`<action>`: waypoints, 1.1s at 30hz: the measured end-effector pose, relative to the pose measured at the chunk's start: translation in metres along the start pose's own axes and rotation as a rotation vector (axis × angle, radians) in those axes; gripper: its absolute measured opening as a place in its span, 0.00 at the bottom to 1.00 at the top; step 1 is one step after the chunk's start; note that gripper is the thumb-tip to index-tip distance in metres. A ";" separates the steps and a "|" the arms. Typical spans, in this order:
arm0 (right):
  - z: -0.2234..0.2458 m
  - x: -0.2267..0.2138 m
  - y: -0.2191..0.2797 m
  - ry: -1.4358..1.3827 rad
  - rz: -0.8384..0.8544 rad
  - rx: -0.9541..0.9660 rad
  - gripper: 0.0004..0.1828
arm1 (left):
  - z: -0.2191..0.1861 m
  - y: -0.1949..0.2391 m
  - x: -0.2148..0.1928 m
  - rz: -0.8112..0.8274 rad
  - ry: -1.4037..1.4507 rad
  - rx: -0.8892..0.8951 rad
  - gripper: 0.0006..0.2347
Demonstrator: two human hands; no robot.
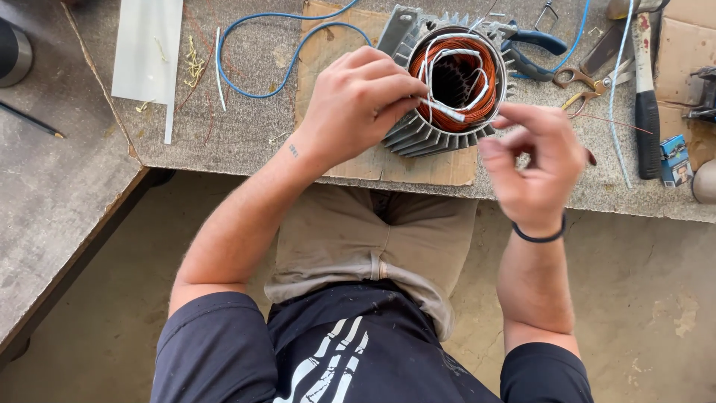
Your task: Strip and connect wires on an electric motor stator using hand tools
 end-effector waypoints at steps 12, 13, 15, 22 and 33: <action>0.001 0.061 -0.077 0.083 0.067 -0.168 0.06 | 0.016 -0.010 0.021 -0.126 0.105 -0.177 0.03; 0.002 0.062 -0.077 0.082 0.066 -0.170 0.06 | 0.016 -0.010 0.023 -0.127 0.104 -0.175 0.03; 0.005 0.061 -0.072 0.108 0.007 -0.179 0.06 | 0.018 -0.006 0.027 -0.171 0.088 -0.211 0.04; 0.004 0.060 -0.074 0.066 -0.009 -0.133 0.06 | 0.017 -0.013 0.014 -0.069 0.080 -0.256 0.04; 0.019 0.039 -0.100 -0.003 -0.004 -0.102 0.07 | 0.010 -0.018 0.005 0.003 0.169 -0.172 0.03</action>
Point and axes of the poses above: each hand's wrist, its own y-axis away from the middle knuckle, its own x-axis out of the palm, z = x × y, the point moved 4 cm from there along -y, towards the middle knuckle, and after that the axes turned 10 degrees about -x, right-handed, at the moved point
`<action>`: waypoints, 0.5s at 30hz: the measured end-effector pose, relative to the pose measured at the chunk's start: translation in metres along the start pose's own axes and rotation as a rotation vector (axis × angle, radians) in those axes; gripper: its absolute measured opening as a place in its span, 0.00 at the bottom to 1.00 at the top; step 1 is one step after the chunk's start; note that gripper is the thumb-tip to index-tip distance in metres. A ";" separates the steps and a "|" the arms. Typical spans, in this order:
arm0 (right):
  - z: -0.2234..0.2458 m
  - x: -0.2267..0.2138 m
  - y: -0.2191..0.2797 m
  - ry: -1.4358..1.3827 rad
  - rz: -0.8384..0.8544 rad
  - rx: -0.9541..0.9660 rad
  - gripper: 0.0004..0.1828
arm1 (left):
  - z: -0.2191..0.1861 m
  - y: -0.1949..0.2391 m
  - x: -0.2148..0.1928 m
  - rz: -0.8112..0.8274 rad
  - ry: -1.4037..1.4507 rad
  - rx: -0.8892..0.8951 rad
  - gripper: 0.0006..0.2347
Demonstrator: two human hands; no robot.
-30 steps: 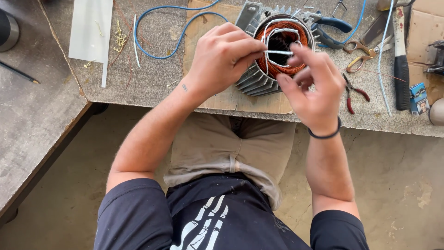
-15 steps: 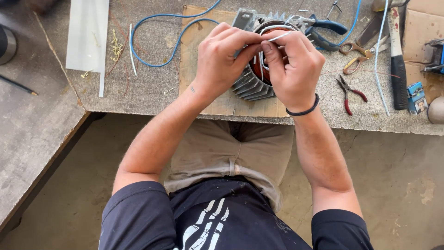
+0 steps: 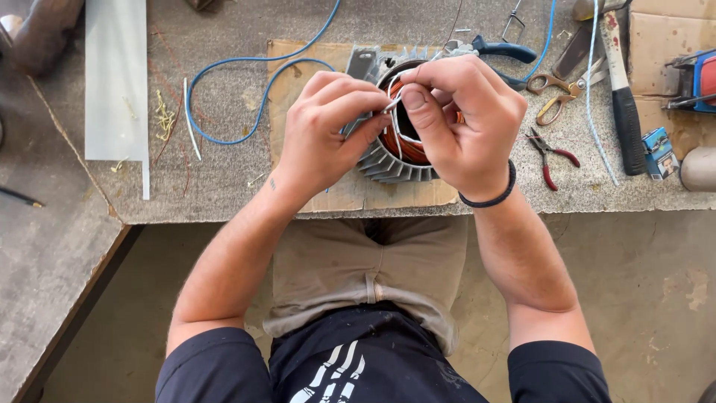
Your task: Strip and connect wires on an electric motor stator using hand tools
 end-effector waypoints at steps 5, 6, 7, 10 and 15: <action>0.005 -0.003 -0.014 0.006 0.027 -0.046 0.05 | 0.002 -0.003 0.000 -0.030 -0.031 0.037 0.03; 0.008 -0.003 -0.019 0.020 0.045 -0.087 0.05 | 0.003 -0.004 -0.001 -0.033 -0.037 0.025 0.03; 0.008 -0.002 -0.020 0.021 0.045 -0.086 0.05 | 0.004 -0.004 -0.001 -0.032 -0.036 0.025 0.03; 0.011 -0.001 -0.023 0.046 0.059 -0.118 0.05 | 0.005 -0.004 -0.004 -0.047 -0.081 0.032 0.03; 0.010 0.002 -0.021 0.014 0.062 -0.122 0.06 | 0.000 -0.005 -0.007 0.008 -0.020 0.060 0.02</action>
Point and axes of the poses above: each hand's wrist, its own y-axis away from the middle knuckle, its own x-axis out of the palm, z = x × y, the point moved 4 cm from there along -y, towards the middle knuckle, and after that the axes turned 10 degrees about -x, right-handed, at the moved point
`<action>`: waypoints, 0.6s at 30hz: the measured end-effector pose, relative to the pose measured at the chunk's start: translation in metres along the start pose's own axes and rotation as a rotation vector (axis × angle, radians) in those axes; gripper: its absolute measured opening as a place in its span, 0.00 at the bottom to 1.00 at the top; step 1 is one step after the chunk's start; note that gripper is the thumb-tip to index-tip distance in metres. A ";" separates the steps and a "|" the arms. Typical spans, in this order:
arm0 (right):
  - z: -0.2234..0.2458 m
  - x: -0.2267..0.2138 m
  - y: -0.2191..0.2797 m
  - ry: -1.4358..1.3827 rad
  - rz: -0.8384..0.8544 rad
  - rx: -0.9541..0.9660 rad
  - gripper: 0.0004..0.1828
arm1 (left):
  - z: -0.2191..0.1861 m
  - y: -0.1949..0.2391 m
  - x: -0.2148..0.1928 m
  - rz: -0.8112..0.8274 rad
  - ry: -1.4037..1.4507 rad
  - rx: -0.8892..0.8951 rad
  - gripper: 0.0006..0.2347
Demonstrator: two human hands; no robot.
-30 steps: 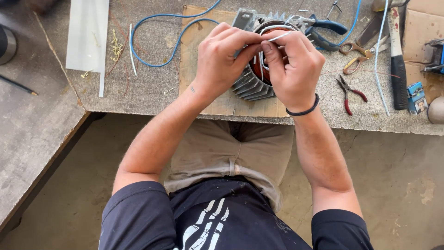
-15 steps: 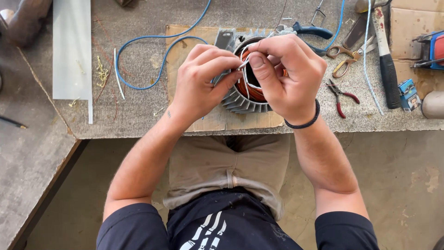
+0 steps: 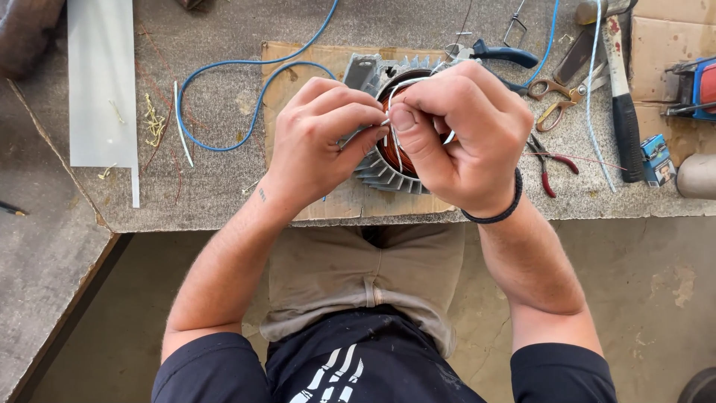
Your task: Strip and connect wires on an electric motor stator using hand tools
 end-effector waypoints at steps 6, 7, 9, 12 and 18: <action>0.009 -0.015 0.012 -0.009 -0.016 0.052 0.05 | 0.002 0.001 0.003 0.084 0.013 -0.012 0.04; 0.011 -0.019 0.026 -0.009 -0.023 0.053 0.05 | 0.002 0.001 0.001 0.089 0.009 -0.008 0.04; 0.017 -0.029 0.053 0.123 -0.050 0.004 0.04 | 0.000 0.002 -0.001 0.116 -0.013 0.049 0.04; 0.009 -0.033 0.125 0.139 -0.213 0.134 0.10 | 0.000 0.005 -0.004 0.151 -0.056 0.070 0.03; -0.011 -0.017 0.184 -0.041 -0.313 0.313 0.13 | -0.017 -0.013 0.004 0.247 -0.487 0.311 0.12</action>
Point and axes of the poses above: each hand's wrist, its own y-axis away from the middle knuckle, its own x-axis out of the palm, z = x × y, the point moved 4 cm from there along -y, towards the middle knuckle, and after that the axes turned 10 degrees about -x, right-handed, at the moved point
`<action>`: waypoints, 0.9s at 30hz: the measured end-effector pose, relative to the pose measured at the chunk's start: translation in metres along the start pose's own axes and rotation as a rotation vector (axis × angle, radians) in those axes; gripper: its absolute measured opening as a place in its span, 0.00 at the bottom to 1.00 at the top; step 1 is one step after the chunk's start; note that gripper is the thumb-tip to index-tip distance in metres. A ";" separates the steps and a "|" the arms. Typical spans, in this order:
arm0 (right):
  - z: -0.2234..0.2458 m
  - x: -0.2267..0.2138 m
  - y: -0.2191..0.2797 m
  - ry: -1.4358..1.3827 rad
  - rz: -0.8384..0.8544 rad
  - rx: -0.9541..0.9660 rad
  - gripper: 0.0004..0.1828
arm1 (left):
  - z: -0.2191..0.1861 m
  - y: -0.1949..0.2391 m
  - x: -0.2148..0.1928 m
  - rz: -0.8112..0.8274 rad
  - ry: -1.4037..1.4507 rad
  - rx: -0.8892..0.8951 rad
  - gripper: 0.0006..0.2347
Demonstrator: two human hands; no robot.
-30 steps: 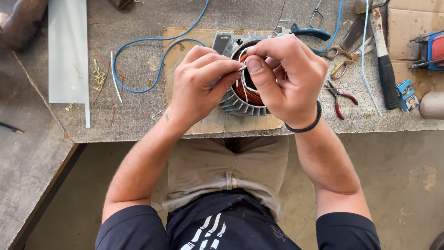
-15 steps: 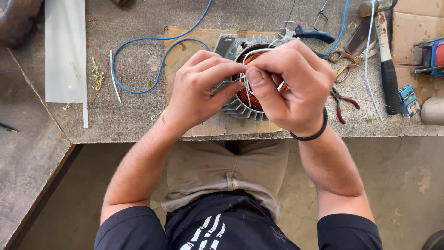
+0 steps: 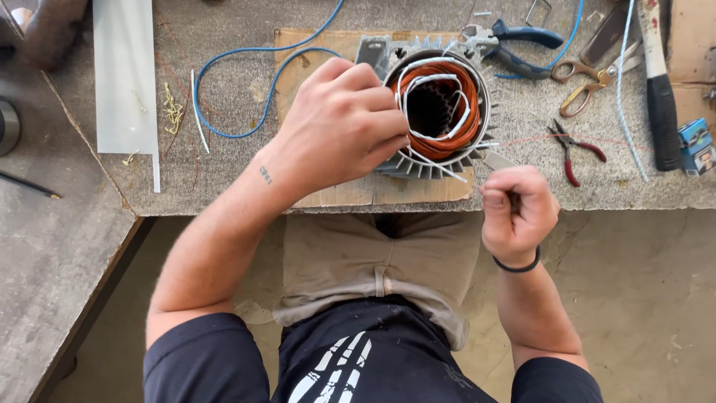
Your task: Strip and connect wires on an electric motor stator using hand tools
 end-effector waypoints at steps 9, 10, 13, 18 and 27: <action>-0.042 0.000 0.007 -0.083 -0.002 0.214 0.11 | -0.018 -0.022 0.018 0.191 0.096 0.219 0.04; -0.044 0.001 0.002 -0.082 -0.005 0.214 0.11 | -0.016 -0.024 0.018 0.192 0.096 0.222 0.04; -0.049 0.004 -0.005 -0.166 -0.022 0.290 0.12 | -0.011 -0.025 0.018 0.254 0.140 0.174 0.04; -0.050 0.009 -0.017 -0.254 -0.025 0.284 0.12 | -0.016 -0.018 0.015 0.198 0.172 0.149 0.06; -0.054 0.007 -0.046 -0.177 0.115 0.224 0.13 | -0.019 -0.038 0.010 0.277 0.292 0.141 0.04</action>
Point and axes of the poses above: each hand's wrist, its own y-axis away from the middle knuckle, its own x-axis out of the palm, z = x × y, the point moved 4 cm from there along -y, towards the middle knuckle, and after that the axes turned 10 degrees about -x, right-handed, at the moved point
